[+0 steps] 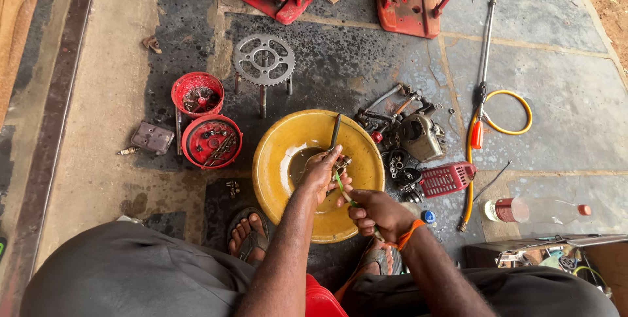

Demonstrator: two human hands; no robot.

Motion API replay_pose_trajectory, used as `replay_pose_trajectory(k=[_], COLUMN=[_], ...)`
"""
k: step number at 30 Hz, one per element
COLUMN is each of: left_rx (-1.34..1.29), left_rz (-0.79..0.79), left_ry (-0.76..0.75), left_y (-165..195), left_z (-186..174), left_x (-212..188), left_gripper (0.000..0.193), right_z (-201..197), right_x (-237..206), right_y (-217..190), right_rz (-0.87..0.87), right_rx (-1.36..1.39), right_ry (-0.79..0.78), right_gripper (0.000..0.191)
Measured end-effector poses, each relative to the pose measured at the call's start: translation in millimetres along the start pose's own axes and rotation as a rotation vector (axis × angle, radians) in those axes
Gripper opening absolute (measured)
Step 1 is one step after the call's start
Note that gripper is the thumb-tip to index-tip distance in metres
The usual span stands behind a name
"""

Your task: The person sits at a yellow basin on the floor cleaning small engine components. They pour liquid from a plastic bottle over a metal part, then scrub the parts one at a time with a brush, dipping them in the basin and setting cleaned pieces aside.

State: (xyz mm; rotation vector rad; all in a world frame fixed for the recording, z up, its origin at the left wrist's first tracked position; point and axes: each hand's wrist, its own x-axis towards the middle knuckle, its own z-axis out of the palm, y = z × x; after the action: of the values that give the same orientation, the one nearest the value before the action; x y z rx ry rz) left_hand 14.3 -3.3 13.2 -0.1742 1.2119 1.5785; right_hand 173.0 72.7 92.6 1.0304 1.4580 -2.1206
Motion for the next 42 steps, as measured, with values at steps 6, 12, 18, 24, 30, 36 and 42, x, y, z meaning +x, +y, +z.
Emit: replay_pose_trajectory(k=[6, 12, 18, 24, 30, 36, 42], left_rx=[0.257, 0.443, 0.156, -0.106, -0.174, -0.073, 0.065], left_rz=[0.057, -0.033, 0.027, 0.074, 0.033, 0.062, 0.117], left_ry=[0.153, 0.275, 0.202, 0.058, -0.137, -0.367, -0.167], left_y=[-3.4, -6.4, -3.4, -1.1, 4.6, 13.5, 0.3], left_z=[6.5, 8.5, 8.3, 16.4, 5.0, -14.1, -2.4], left_x=[-5.2, -9.5, -9.5, -5.8, -6.2, 1.6, 1.7], left_gripper=[0.047, 0.053, 0.043, 0.031, 0.03, 0.043, 0.048], right_z=[10.5, 26.2, -5.3, 14.1, 21.6, 2.8, 13.6], right_x=[-7.9, -1.6, 6.3, -7.6, -7.7, -16.4, -17.2], right_y=[0.3, 23.6, 15.2, 3.6, -7.5, -24.8, -25.9], right_rz=[-0.332, -0.328, -0.015, -0.295, -0.272, -0.001, 0.021], right_rx=[-1.348, -1.526, 0.107, -1.029, -0.91, 0.245, 0.322], right_ry=[0.825, 0.865, -0.06, 0.655, 0.78, 0.198, 0.033], right_gripper=[0.032, 0.029, 0.025, 0.026, 0.033, 0.035, 0.031])
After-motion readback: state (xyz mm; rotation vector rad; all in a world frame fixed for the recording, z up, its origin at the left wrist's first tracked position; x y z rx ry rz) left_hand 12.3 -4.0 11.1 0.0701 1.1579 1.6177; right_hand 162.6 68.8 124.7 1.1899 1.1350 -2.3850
